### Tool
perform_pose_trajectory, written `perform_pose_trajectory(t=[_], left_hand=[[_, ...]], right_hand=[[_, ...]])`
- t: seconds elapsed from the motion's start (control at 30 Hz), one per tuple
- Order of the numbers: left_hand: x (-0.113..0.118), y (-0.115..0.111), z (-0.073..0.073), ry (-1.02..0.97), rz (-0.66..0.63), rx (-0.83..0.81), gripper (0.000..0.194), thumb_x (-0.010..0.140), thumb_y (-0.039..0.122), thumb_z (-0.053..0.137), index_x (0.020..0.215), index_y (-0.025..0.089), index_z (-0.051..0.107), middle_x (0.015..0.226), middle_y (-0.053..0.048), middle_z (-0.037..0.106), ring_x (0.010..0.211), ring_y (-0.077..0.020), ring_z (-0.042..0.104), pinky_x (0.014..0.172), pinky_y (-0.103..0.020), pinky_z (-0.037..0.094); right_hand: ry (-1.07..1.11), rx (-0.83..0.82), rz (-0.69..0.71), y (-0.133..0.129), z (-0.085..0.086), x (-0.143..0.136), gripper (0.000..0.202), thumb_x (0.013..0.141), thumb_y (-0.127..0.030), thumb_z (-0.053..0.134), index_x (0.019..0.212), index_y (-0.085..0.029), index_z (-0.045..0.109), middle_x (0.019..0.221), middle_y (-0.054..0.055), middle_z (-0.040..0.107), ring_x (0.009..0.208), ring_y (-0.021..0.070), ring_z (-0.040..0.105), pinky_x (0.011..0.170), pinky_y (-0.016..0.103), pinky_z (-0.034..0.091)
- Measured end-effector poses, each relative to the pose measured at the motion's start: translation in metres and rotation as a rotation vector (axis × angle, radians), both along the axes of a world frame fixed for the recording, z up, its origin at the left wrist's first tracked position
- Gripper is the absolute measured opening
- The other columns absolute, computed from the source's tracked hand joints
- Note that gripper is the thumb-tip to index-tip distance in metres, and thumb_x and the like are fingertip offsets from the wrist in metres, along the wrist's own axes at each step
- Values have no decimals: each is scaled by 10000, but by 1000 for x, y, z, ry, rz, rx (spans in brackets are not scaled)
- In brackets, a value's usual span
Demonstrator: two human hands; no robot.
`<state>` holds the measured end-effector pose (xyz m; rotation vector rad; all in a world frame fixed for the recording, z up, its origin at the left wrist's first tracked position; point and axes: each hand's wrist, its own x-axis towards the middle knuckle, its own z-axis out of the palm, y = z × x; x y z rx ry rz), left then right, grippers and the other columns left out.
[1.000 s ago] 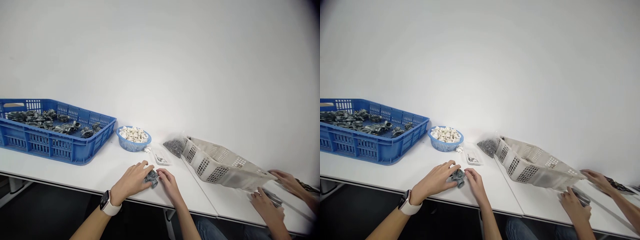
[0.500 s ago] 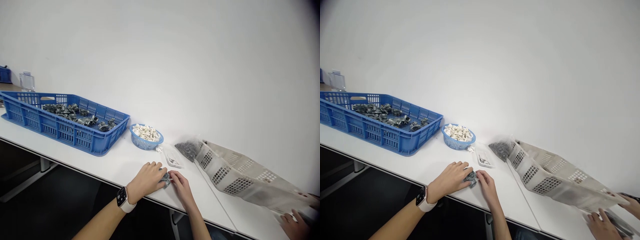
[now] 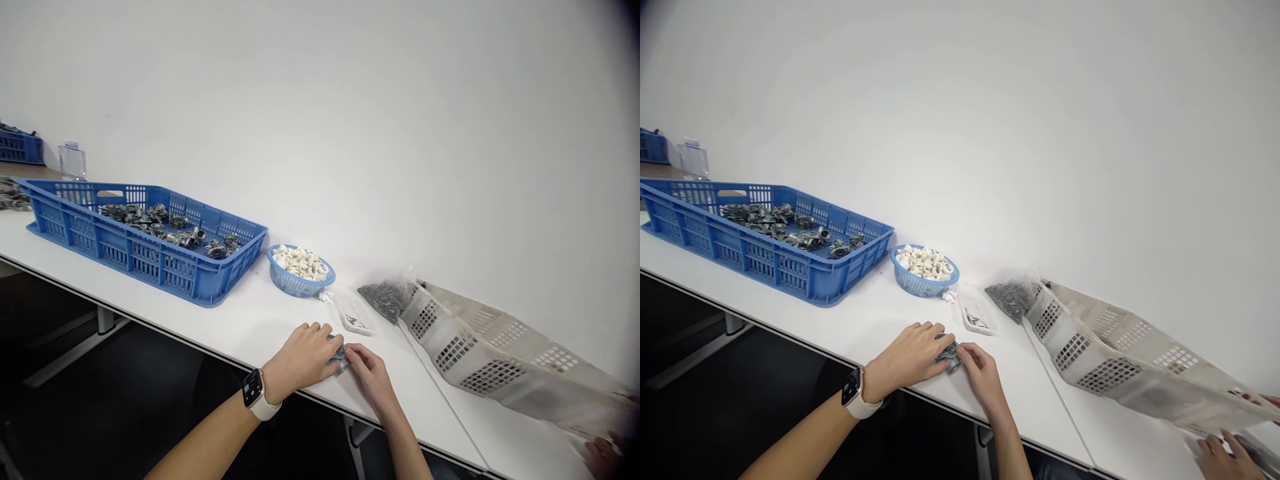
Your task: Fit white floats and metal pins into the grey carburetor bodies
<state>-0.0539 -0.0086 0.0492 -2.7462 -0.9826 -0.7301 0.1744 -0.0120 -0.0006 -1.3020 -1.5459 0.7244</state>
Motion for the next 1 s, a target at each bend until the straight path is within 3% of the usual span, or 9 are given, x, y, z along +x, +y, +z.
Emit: perform_pose_trajectory(t=[0.3, 0.77, 1.0], left_hand=[[-2, -1, 2, 4, -5, -14, 238, 976, 365, 633, 1136, 204, 562, 1065, -79, 640, 973, -271, 652, 806, -372, 525], [-6, 1, 3, -45, -23, -62, 531, 973, 358, 635, 1432, 233, 399, 1136, -85, 647, 1032, -291, 651, 817, -375, 509], [-5, 2, 4, -40, -33, -90, 313, 932, 372, 676, 1184, 226, 563, 1090, -69, 648, 973, -276, 649, 793, -369, 507]], right_hand=[[-20, -8, 25, 0, 3, -1, 234, 845, -575, 689, 844, -367, 796, 905, 145, 726, 921, 371, 676, 869, 567, 523], [-40, 38, 25, -3, 7, -2, 278, 905, -555, 632, 833, -323, 767, 824, 129, 705, 849, 328, 680, 821, 501, 551], [-25, 25, 7, -2, 3, -1, 301, 932, -535, 615, 853, -280, 754, 818, 92, 695, 850, 309, 667, 821, 460, 543]])
